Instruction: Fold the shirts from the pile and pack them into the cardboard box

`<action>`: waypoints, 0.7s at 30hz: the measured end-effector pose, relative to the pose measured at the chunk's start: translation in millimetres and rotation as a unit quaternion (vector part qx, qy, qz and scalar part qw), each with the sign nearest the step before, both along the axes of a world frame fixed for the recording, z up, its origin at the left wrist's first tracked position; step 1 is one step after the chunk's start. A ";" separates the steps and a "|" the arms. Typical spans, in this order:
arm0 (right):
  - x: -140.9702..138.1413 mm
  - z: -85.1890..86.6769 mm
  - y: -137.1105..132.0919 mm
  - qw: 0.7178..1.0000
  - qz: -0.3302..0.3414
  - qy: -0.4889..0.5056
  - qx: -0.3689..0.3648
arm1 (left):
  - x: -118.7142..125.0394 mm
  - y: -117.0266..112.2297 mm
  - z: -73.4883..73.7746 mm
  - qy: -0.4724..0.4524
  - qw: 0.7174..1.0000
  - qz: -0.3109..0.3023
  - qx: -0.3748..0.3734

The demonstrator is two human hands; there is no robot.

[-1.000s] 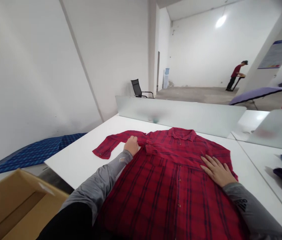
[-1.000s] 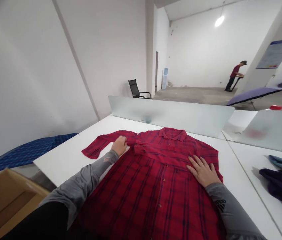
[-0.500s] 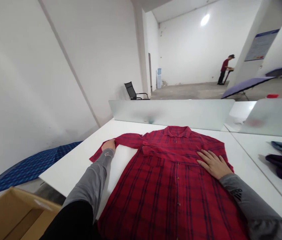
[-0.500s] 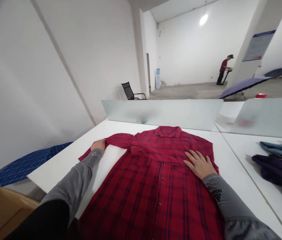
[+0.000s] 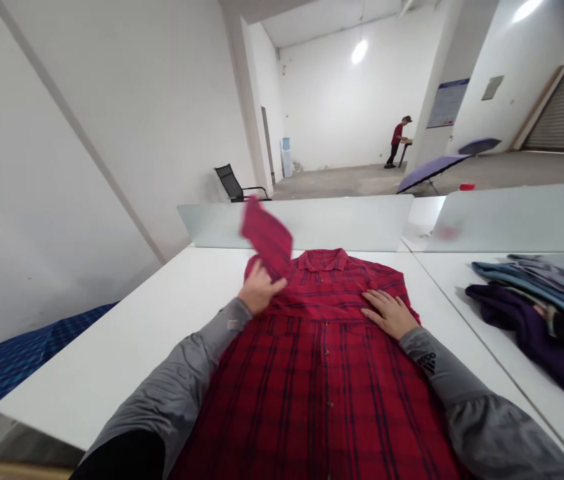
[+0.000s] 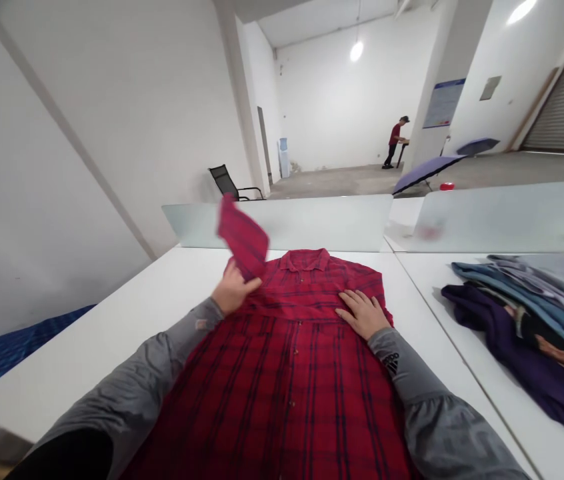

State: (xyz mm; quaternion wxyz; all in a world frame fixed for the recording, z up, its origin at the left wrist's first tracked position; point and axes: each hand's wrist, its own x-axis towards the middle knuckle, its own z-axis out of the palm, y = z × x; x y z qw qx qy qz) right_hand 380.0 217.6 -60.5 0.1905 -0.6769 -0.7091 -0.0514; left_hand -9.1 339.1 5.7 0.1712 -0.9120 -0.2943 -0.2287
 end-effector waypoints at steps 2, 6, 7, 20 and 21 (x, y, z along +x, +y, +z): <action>6.1 0.5 1.6 0.995 -0.015 0.100 0.026 | 21.2 -17.2 -16.0 0.128 0.984 -0.123 0.007; 17.5 -0.4 5.3 0.949 -0.011 0.302 0.084 | 24.2 -36.7 -41.7 0.199 0.966 -0.161 -0.026; 18.5 -0.1 5.8 0.933 -0.007 0.346 0.096 | 19.7 -37.6 -45.0 0.186 0.970 -0.152 -0.039; -37.4 70.8 -31.7 0.982 -0.013 0.147 -0.120 | 8.9 12.7 -36.7 -0.043 0.981 0.122 -0.144; -46.4 75.2 -35.7 0.985 0.005 0.092 -0.149 | 12.8 16.5 -37.4 -0.047 0.981 0.123 -0.140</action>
